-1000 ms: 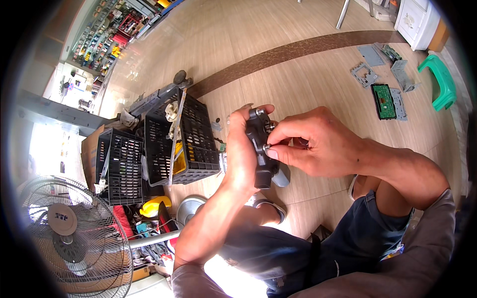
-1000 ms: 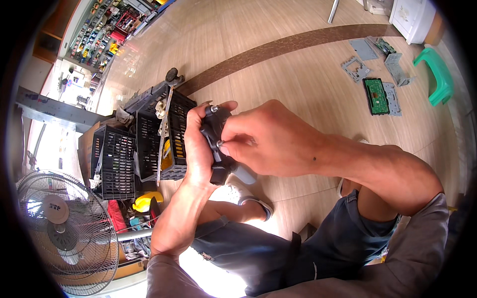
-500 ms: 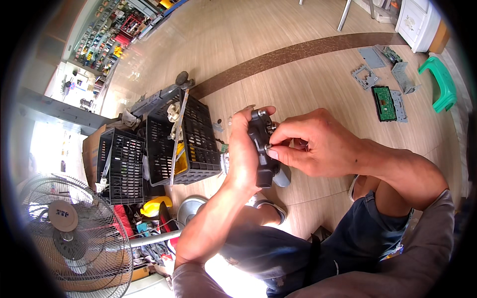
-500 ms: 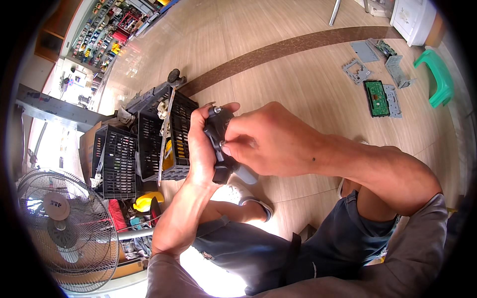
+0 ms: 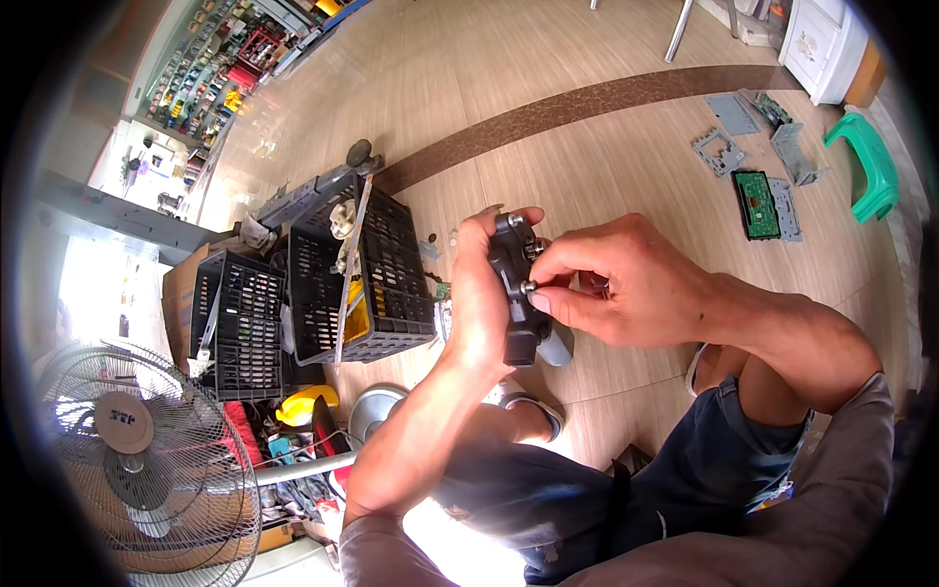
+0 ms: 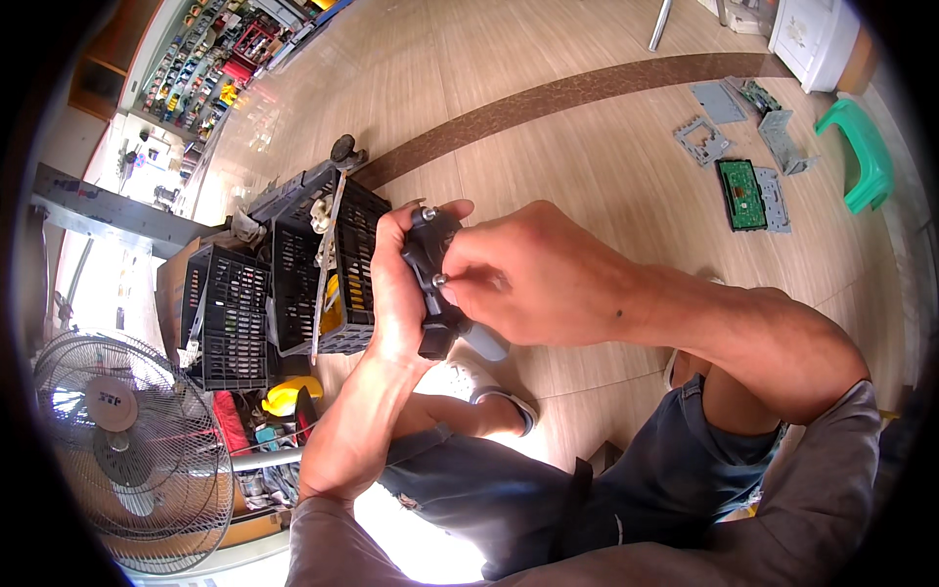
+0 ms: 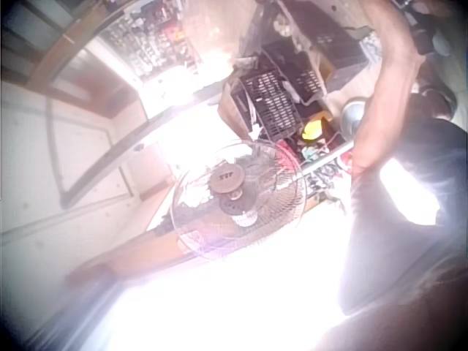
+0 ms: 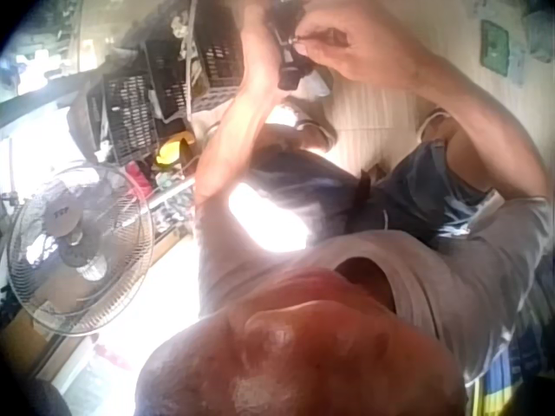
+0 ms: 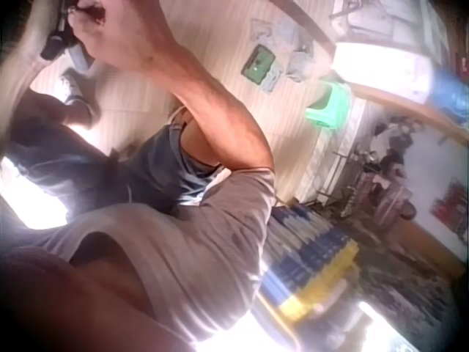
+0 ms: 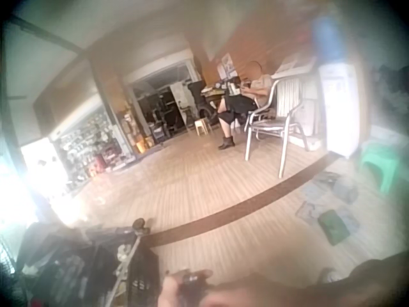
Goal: The person assembles a small motorized component by placing and securing screws into its casing by hand and with a screwdriver.
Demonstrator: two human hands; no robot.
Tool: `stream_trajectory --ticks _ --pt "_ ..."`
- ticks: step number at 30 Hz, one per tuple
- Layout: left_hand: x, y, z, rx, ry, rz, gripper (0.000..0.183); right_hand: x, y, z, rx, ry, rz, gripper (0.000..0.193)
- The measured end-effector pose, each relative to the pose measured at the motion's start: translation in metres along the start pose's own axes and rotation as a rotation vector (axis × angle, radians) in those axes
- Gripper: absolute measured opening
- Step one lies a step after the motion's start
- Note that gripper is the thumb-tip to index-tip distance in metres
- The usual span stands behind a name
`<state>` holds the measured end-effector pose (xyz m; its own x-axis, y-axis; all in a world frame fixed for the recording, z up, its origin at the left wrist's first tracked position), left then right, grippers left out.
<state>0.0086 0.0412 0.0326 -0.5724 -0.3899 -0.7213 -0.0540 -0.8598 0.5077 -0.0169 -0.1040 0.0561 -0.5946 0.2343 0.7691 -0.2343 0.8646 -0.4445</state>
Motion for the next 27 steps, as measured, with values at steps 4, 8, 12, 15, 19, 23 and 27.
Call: stream_trajectory --ticks 4,8,12,15,19,23,27 --pt "0.002 0.003 0.001 -0.032 -0.033 -0.003 0.049 0.002 -0.003 -0.002 0.035 0.076 -0.049 0.012" --pt "0.015 -0.006 -0.008 -0.098 0.033 -0.145 0.053 -0.003 -0.008 0.007 0.045 0.054 -0.004 0.018" --pt "0.005 -0.023 0.002 -0.076 0.049 -0.019 0.05 -0.014 0.022 -0.005 0.059 0.022 -0.125 0.014" --pt "0.008 -0.013 0.003 -0.045 0.039 -0.06 0.048 0.002 0.007 -0.003 0.066 0.033 -0.174 0.013" --pt "0.012 0.008 -0.012 0.005 -0.012 0.021 0.049 -0.014 -0.008 0.003 -0.018 0.086 -0.134 0.015" --pt "0.005 -0.016 0.01 0.024 -0.005 0.004 0.051 0.008 0.01 -0.014 0.036 0.057 -0.083 0.014" --pt "0.004 -0.001 0.021 -0.012 0.095 -0.175 0.048 0.007 -0.005 0.004 0.111 0.18 -0.079 0.024"
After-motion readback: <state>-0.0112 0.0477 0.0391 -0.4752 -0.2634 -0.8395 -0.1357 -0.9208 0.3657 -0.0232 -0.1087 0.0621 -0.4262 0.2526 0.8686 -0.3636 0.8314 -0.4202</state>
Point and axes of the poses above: each hand's wrist, its own z-axis away from the middle knuckle, its own y-axis out of the palm, x = y × z, the point moved 3 cm from there along -z, towards the middle knuckle, and after that the axes turned 5 degrees about -y, right-handed, at the moved point
